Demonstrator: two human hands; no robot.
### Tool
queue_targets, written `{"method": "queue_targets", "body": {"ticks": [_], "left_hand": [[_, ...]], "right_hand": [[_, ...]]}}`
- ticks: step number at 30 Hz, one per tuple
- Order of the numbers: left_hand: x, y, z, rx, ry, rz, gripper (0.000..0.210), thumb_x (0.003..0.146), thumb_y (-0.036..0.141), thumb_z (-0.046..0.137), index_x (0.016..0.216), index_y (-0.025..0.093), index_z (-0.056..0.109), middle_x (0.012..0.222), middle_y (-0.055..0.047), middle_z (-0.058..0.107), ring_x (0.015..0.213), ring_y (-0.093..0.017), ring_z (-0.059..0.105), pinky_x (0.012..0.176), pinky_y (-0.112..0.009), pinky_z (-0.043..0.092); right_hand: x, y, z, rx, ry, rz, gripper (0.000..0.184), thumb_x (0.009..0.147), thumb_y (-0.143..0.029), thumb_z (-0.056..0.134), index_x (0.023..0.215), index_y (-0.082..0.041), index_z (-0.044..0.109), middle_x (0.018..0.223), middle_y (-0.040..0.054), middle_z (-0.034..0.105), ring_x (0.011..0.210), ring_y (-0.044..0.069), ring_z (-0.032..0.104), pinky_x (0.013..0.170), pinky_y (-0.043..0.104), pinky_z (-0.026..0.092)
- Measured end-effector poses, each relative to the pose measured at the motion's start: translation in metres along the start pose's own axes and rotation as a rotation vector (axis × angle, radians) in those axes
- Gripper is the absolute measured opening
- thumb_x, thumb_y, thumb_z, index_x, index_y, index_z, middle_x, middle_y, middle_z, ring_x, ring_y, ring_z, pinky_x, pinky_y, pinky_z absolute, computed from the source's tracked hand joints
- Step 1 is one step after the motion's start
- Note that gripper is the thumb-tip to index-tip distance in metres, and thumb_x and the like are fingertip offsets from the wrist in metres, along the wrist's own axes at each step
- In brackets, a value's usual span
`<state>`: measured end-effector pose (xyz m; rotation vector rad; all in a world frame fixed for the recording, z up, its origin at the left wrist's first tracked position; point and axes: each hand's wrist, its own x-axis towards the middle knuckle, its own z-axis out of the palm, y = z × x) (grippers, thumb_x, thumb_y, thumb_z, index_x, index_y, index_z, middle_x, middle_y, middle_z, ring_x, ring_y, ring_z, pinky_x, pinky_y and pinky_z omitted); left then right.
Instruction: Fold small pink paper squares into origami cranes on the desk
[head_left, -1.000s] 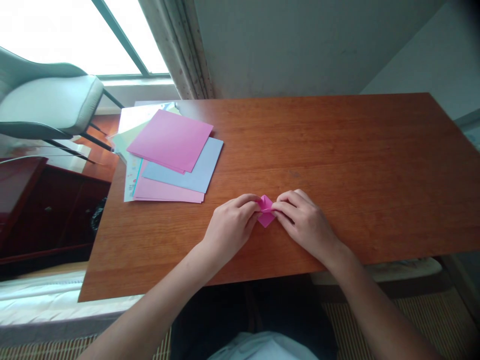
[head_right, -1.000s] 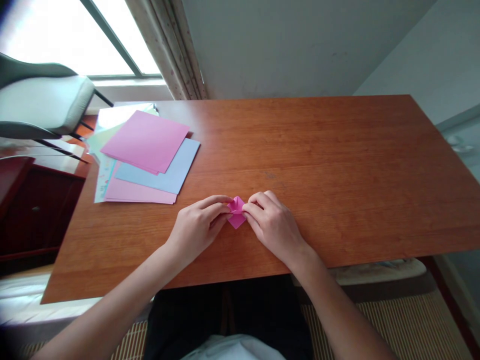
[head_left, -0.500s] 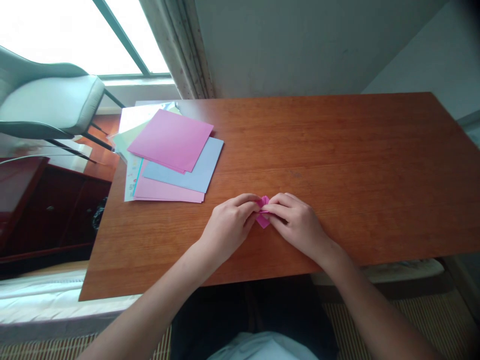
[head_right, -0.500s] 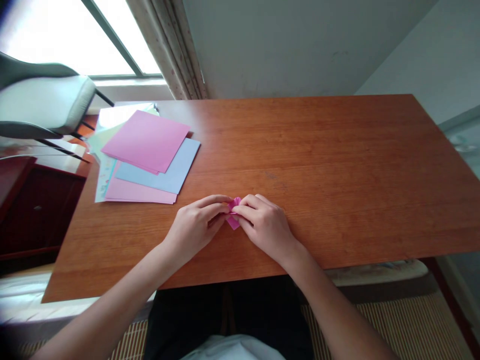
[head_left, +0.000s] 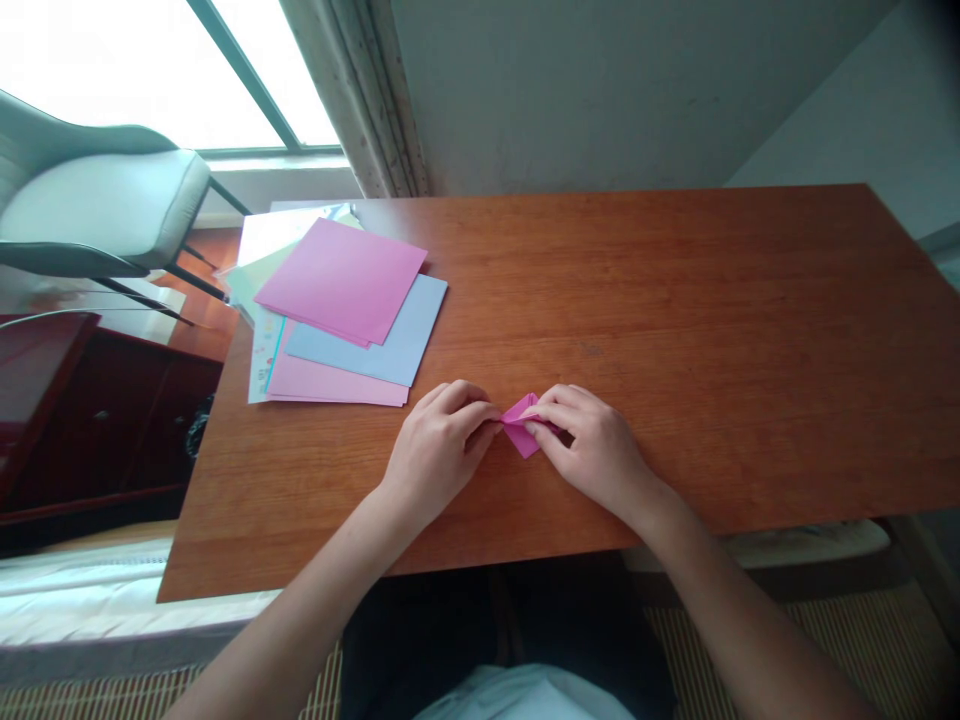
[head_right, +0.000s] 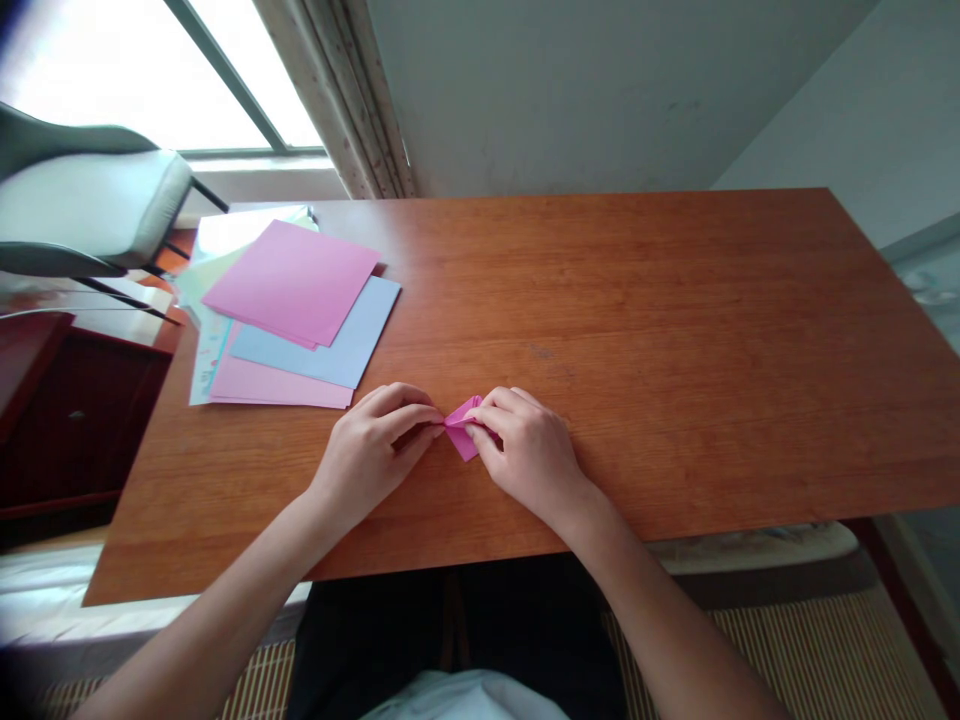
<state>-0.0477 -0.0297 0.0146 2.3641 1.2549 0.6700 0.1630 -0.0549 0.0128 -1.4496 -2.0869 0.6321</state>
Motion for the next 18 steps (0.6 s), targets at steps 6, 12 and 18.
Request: {"method": "queue_targets", "body": {"ticks": [6,12,18], "left_hand": [[0.003,0.003,0.001,0.015,-0.048,-0.030,0.013,0.095,0.022,0.060,0.092,0.023,0.072,0.094,-0.003,0.066,0.087,-0.018,0.061,0.081,-0.033,0.048],[0.007,0.011,-0.002,0.133,-0.149,-0.087,0.014,0.095,0.021,0.058,0.089,0.021,0.071,0.088,-0.004,0.065,0.084,-0.021,0.060,0.077,-0.036,0.046],[0.009,0.016,-0.001,0.117,-0.146,-0.071,0.014,0.096,0.024,0.058,0.093,0.020,0.070,0.092,-0.005,0.065,0.086,-0.021,0.061,0.079,-0.036,0.048]], "right_hand": [[-0.002,0.000,0.001,-0.006,-0.001,-0.005,0.015,0.094,-0.017,0.059,0.095,-0.024,0.072,0.092,0.0036,0.070,0.088,0.020,0.061,0.081,0.034,0.050],[-0.003,-0.003,0.000,-0.031,-0.006,0.012,0.014,0.095,-0.020,0.060,0.094,-0.024,0.073,0.091,0.0040,0.070,0.087,0.020,0.060,0.079,0.034,0.050],[0.000,-0.004,-0.002,-0.014,-0.015,0.028,0.014,0.094,-0.018,0.060,0.092,-0.024,0.072,0.090,0.0036,0.070,0.088,0.020,0.061,0.081,0.035,0.050]]}}
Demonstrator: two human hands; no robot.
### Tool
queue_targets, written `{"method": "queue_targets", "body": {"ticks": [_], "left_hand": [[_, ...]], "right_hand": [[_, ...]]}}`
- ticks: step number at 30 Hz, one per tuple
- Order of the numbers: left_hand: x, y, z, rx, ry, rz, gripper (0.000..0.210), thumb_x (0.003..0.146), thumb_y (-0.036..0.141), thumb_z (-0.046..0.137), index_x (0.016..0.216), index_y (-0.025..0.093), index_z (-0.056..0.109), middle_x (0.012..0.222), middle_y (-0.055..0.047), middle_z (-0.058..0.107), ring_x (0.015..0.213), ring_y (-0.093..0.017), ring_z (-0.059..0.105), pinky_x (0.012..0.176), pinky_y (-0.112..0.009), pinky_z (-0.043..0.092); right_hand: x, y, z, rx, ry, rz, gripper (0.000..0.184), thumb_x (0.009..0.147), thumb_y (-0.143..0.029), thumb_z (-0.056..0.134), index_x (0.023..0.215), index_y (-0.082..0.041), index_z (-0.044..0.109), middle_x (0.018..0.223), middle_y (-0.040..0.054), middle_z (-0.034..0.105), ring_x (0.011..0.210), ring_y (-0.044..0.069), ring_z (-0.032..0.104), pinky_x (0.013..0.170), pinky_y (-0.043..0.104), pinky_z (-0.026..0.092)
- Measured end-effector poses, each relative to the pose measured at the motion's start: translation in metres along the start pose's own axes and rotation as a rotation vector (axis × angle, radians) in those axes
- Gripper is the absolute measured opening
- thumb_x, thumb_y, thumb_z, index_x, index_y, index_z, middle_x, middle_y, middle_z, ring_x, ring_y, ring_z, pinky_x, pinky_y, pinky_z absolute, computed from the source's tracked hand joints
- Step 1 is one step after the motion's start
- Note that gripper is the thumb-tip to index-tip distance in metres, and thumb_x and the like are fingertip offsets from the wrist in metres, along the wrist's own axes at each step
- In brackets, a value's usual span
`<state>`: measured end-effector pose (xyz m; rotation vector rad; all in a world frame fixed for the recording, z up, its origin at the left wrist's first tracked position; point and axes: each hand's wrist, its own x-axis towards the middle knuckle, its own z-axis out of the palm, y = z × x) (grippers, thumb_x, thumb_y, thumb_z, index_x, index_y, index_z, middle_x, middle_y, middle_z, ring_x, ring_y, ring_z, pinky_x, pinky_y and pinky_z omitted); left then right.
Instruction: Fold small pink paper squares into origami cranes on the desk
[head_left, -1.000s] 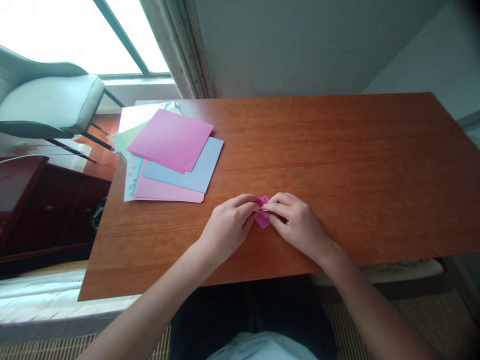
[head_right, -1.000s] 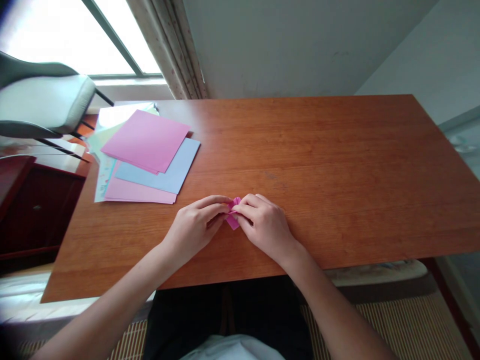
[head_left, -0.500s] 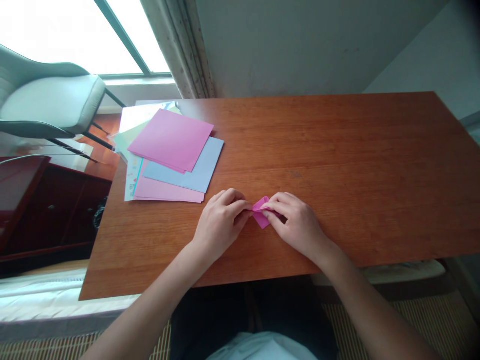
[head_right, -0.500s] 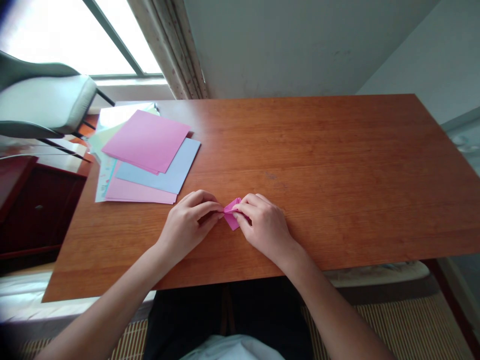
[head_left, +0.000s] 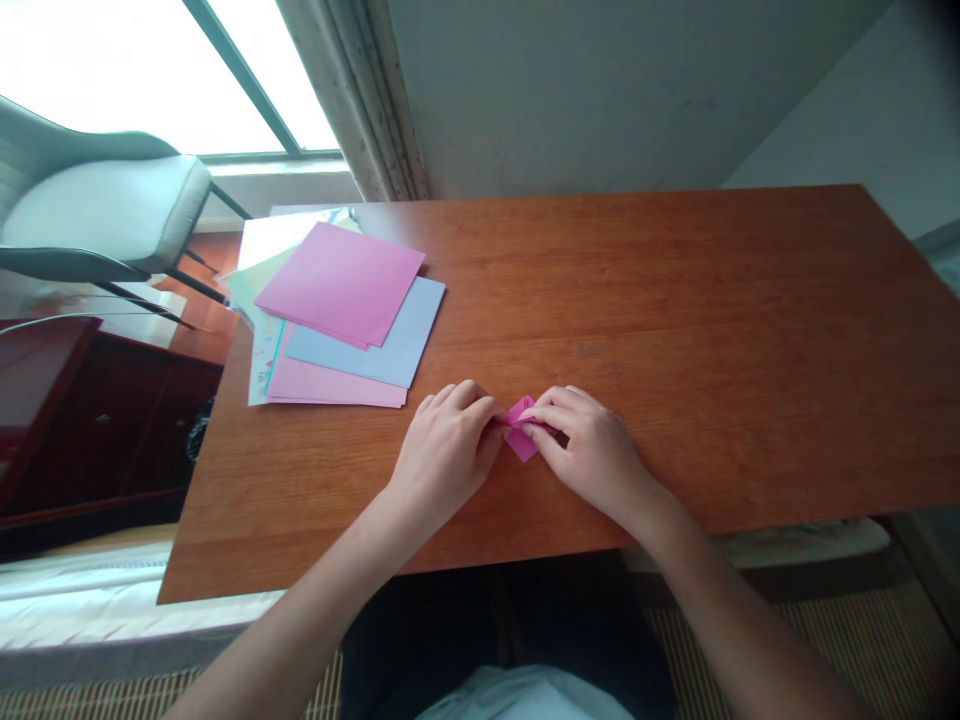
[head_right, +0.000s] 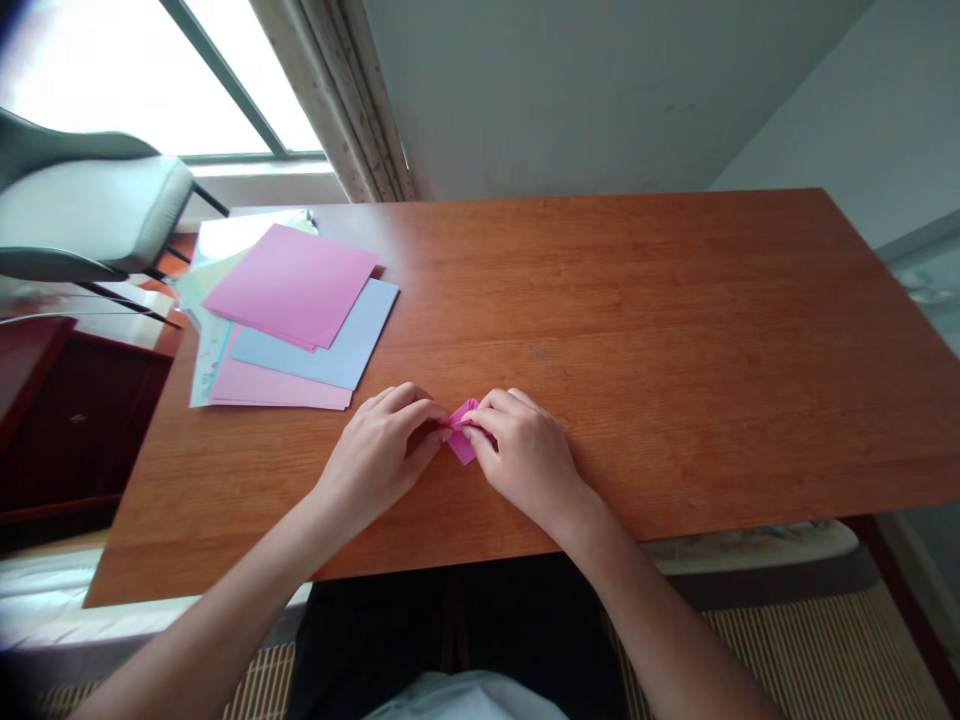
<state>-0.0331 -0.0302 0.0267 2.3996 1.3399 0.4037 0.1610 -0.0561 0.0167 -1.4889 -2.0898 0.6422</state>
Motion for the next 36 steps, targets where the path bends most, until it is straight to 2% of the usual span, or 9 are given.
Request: {"method": "queue_targets", "body": {"ticks": [5,11,16,22,29,36], "left_hand": [[0.000,0.000,0.008,-0.193,0.083,0.095,0.012,0.096,0.020,0.057,0.098,0.021,0.069,0.105,-0.004,0.070,0.094,-0.018,0.064,0.085,-0.033,0.051],[-0.002,0.002,0.014,-0.243,0.153,0.061,0.011,0.093,0.016,0.061,0.093,0.021,0.071,0.103,-0.002,0.074,0.090,-0.017,0.068,0.081,-0.029,0.055],[-0.001,0.006,0.014,-0.225,0.140,0.009,0.013,0.093,0.015,0.060,0.091,0.021,0.071,0.098,-0.002,0.075,0.087,-0.017,0.070,0.077,-0.028,0.055],[0.002,0.009,0.014,-0.169,0.134,-0.044,0.013,0.092,0.015,0.060,0.088,0.020,0.071,0.096,-0.001,0.074,0.083,-0.015,0.070,0.070,-0.025,0.051],[0.005,0.010,0.011,-0.109,0.065,-0.085,0.015,0.094,0.017,0.057,0.088,0.020,0.071,0.096,-0.001,0.073,0.084,-0.016,0.070,0.067,-0.025,0.048],[0.006,0.013,0.009,-0.081,0.048,-0.092,0.015,0.096,0.020,0.054,0.092,0.020,0.068,0.099,-0.002,0.071,0.081,-0.016,0.067,0.064,-0.026,0.044]], "right_hand": [[0.001,0.000,-0.001,0.012,-0.029,0.021,0.013,0.094,-0.018,0.060,0.094,-0.024,0.072,0.091,0.0033,0.070,0.089,0.020,0.061,0.081,0.034,0.051],[0.001,0.000,-0.003,0.026,-0.049,0.023,0.013,0.095,-0.019,0.060,0.096,-0.024,0.072,0.095,0.0036,0.070,0.092,0.021,0.062,0.084,0.035,0.051],[-0.003,0.003,-0.007,0.031,-0.028,-0.002,0.011,0.097,-0.020,0.058,0.101,-0.022,0.068,0.096,0.0041,0.070,0.091,0.021,0.061,0.083,0.036,0.050],[-0.016,0.012,-0.008,-0.052,0.073,0.026,0.012,0.096,-0.022,0.059,0.086,-0.021,0.065,0.085,0.0034,0.067,0.084,0.020,0.057,0.079,0.035,0.046],[-0.008,0.006,-0.007,-0.202,0.018,0.126,0.023,0.096,-0.026,0.059,0.074,-0.021,0.057,0.080,0.0026,0.063,0.080,0.021,0.055,0.073,0.034,0.041],[-0.006,0.004,-0.002,-0.194,0.061,0.148,0.017,0.097,-0.027,0.058,0.081,-0.021,0.058,0.085,0.0038,0.063,0.084,0.021,0.056,0.076,0.034,0.042]]}}
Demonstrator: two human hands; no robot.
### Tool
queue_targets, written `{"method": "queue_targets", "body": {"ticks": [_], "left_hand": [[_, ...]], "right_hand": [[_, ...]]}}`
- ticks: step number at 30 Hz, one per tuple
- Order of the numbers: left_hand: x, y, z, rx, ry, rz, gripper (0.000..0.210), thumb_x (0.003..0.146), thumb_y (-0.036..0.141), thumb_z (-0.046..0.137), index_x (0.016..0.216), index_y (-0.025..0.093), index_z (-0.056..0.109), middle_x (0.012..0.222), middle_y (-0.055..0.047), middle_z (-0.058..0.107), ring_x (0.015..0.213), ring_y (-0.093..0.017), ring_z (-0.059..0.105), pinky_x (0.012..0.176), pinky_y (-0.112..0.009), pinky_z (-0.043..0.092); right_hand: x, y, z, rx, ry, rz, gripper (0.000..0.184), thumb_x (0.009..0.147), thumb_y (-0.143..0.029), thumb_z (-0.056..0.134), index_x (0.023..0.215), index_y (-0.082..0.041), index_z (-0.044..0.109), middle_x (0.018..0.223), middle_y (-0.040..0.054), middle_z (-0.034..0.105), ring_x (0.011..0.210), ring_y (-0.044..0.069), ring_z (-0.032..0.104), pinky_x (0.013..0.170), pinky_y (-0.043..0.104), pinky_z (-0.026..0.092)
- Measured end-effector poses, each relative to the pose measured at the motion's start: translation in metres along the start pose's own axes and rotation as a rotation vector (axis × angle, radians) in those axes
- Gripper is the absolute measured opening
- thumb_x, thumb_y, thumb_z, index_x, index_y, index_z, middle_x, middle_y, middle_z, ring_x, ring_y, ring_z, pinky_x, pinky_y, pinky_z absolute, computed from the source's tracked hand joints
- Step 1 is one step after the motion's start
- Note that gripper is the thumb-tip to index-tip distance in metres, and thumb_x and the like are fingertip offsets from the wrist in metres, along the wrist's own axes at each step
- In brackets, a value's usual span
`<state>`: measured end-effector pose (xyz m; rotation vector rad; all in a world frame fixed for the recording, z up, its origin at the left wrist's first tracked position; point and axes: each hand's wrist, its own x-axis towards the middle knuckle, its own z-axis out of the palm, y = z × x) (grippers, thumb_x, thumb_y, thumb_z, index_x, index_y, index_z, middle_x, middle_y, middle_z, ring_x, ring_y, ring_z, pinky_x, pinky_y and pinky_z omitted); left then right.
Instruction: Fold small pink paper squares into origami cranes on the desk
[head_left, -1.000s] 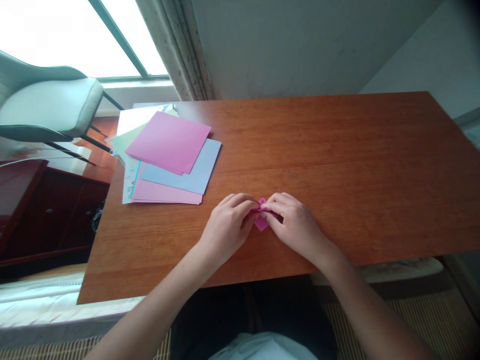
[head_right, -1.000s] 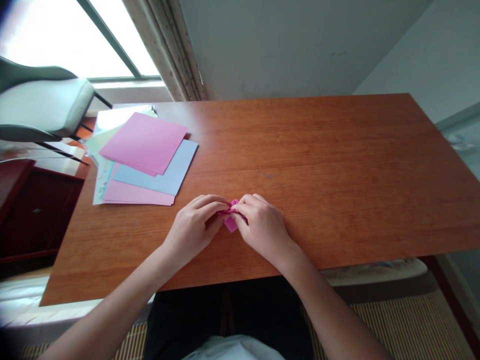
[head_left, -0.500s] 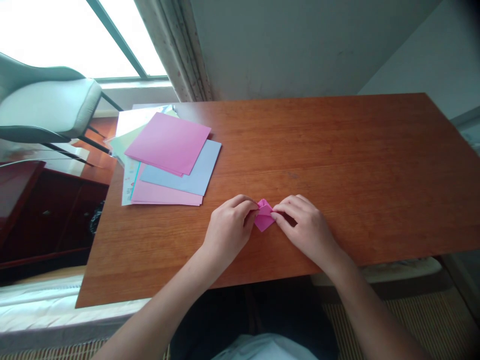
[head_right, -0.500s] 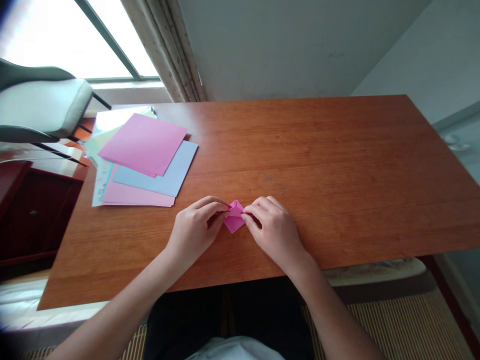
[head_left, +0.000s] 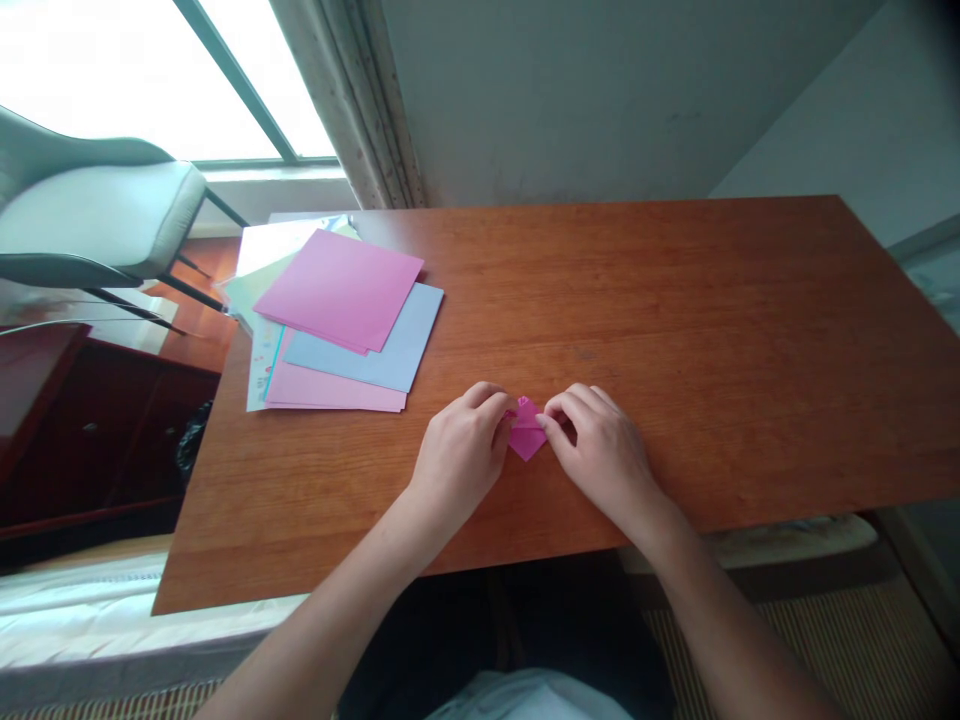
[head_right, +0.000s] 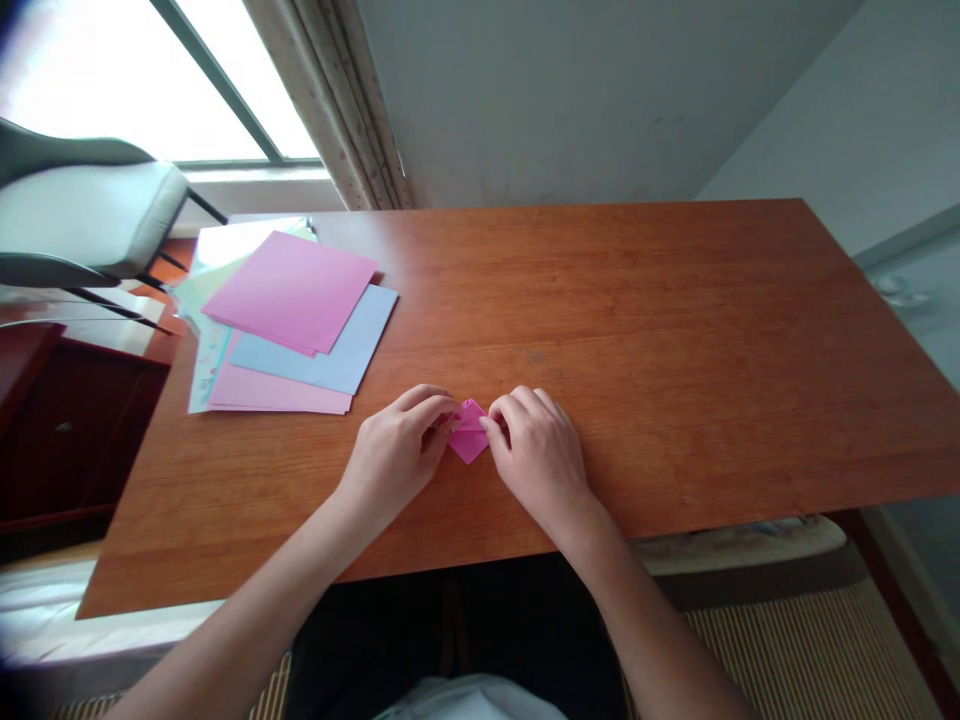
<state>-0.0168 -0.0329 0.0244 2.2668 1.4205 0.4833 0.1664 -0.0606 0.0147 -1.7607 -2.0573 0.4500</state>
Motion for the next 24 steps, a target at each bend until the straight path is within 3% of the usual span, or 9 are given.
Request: {"method": "queue_targets", "body": {"ticks": [12,24], "left_hand": [[-0.002,0.002,0.006,-0.084,0.056,-0.049,0.012,0.093,0.015,0.057,0.095,0.021,0.067,0.096,-0.001,0.072,0.083,-0.016,0.065,0.071,-0.026,0.046],[-0.003,0.008,0.009,-0.021,0.087,-0.063,0.015,0.097,0.019,0.053,0.101,0.022,0.067,0.098,-0.002,0.073,0.088,-0.020,0.067,0.073,-0.030,0.048]], "right_hand": [[0.005,-0.008,0.009,0.010,0.083,0.053,0.015,0.098,-0.027,0.056,0.083,-0.022,0.058,0.088,0.0039,0.064,0.085,0.022,0.056,0.077,0.034,0.042],[0.015,-0.012,0.010,0.052,0.060,0.053,0.011,0.095,-0.024,0.060,0.084,-0.023,0.061,0.086,0.0022,0.066,0.085,0.022,0.059,0.076,0.033,0.042]]}}
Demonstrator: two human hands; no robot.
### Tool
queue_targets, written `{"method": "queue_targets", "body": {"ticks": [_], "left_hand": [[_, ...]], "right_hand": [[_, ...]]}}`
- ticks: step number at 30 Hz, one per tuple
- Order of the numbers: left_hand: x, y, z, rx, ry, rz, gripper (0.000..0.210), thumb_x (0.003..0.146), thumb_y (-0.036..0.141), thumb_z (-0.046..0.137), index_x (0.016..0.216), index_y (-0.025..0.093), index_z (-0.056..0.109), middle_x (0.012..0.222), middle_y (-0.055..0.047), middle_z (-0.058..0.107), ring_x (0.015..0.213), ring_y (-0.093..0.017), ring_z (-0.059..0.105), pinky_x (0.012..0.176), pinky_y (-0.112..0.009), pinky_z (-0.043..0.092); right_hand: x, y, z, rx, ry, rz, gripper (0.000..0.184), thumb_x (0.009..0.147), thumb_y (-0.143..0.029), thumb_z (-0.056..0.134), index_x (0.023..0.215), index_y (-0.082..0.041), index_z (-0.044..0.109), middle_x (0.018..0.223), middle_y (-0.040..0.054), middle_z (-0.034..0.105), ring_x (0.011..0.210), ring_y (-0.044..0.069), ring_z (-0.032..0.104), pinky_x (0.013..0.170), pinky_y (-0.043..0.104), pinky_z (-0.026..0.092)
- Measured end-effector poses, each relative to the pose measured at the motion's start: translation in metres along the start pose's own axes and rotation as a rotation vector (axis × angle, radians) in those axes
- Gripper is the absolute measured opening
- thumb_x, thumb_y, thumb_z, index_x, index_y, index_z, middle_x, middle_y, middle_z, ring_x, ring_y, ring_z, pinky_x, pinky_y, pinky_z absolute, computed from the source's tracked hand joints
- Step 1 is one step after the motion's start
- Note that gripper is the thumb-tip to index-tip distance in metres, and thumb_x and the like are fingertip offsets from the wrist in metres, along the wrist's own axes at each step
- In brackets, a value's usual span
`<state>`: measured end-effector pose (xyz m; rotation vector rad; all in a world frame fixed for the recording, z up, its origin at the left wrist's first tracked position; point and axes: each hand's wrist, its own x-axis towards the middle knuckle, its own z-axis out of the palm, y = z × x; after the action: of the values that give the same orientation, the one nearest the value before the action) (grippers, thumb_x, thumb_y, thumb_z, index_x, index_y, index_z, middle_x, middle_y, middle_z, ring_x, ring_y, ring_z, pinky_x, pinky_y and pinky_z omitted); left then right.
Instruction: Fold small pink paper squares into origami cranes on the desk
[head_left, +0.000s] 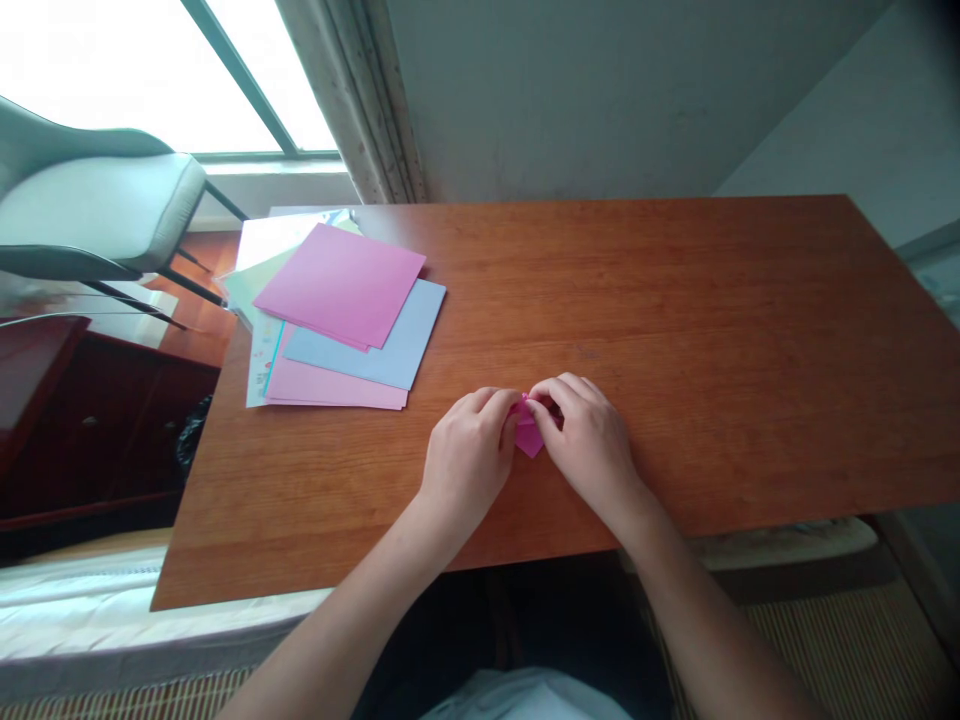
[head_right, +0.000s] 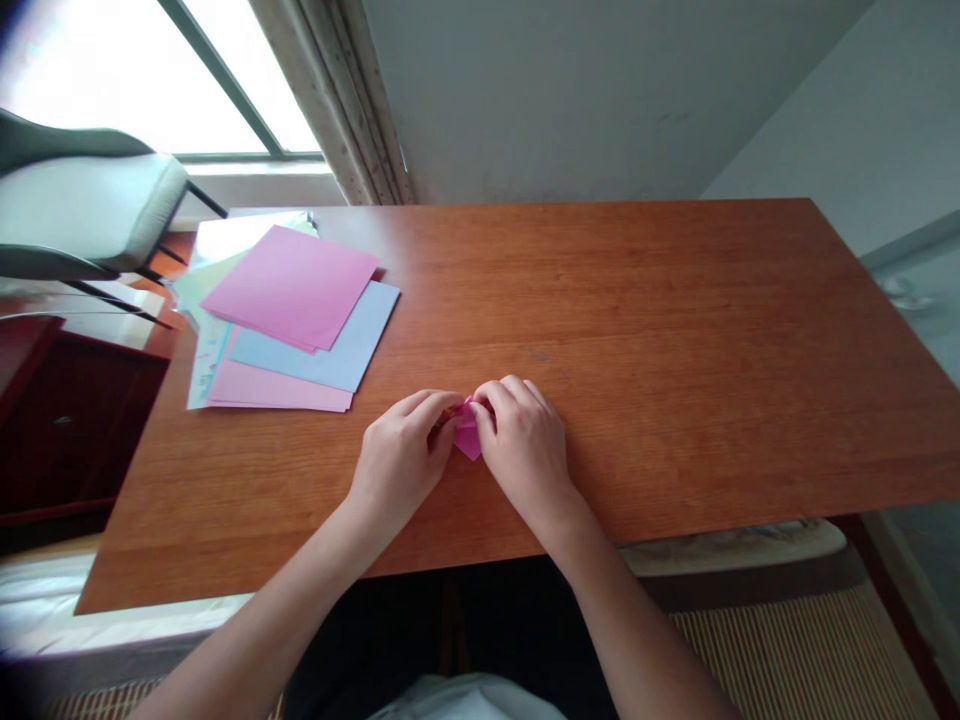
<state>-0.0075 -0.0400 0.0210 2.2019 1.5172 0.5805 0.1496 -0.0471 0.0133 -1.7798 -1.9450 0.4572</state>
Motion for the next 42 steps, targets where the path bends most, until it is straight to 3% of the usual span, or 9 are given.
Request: {"method": "queue_targets", "body": {"ticks": [17,31,42], "left_hand": [[-0.002,-0.003,0.000,-0.003,0.017,0.024,0.017,0.096,0.018,0.054,0.105,0.022,0.067,0.102,-0.004,0.075,0.091,-0.020,0.069,0.076,-0.030,0.052],[-0.010,-0.005,0.001,-0.015,0.048,0.123,0.013,0.096,0.019,0.057,0.107,0.021,0.065,0.105,-0.004,0.074,0.091,-0.019,0.067,0.083,-0.032,0.053],[-0.009,-0.005,0.004,-0.028,0.072,0.085,0.014,0.096,0.016,0.055,0.103,0.022,0.066,0.105,-0.004,0.075,0.092,-0.019,0.068,0.081,-0.031,0.053]], "right_hand": [[-0.002,0.006,0.002,0.087,0.035,-0.035,0.014,0.095,-0.023,0.059,0.092,-0.025,0.073,0.089,0.0044,0.070,0.090,0.023,0.061,0.079,0.035,0.048],[-0.004,0.010,0.003,0.132,0.065,-0.089,0.015,0.095,-0.024,0.061,0.093,-0.025,0.075,0.088,0.0042,0.070,0.088,0.021,0.062,0.080,0.034,0.050],[-0.005,0.011,0.005,0.089,0.058,-0.123,0.016,0.096,-0.024,0.058,0.094,-0.025,0.074,0.090,0.0047,0.070,0.090,0.022,0.061,0.079,0.034,0.050]]}}
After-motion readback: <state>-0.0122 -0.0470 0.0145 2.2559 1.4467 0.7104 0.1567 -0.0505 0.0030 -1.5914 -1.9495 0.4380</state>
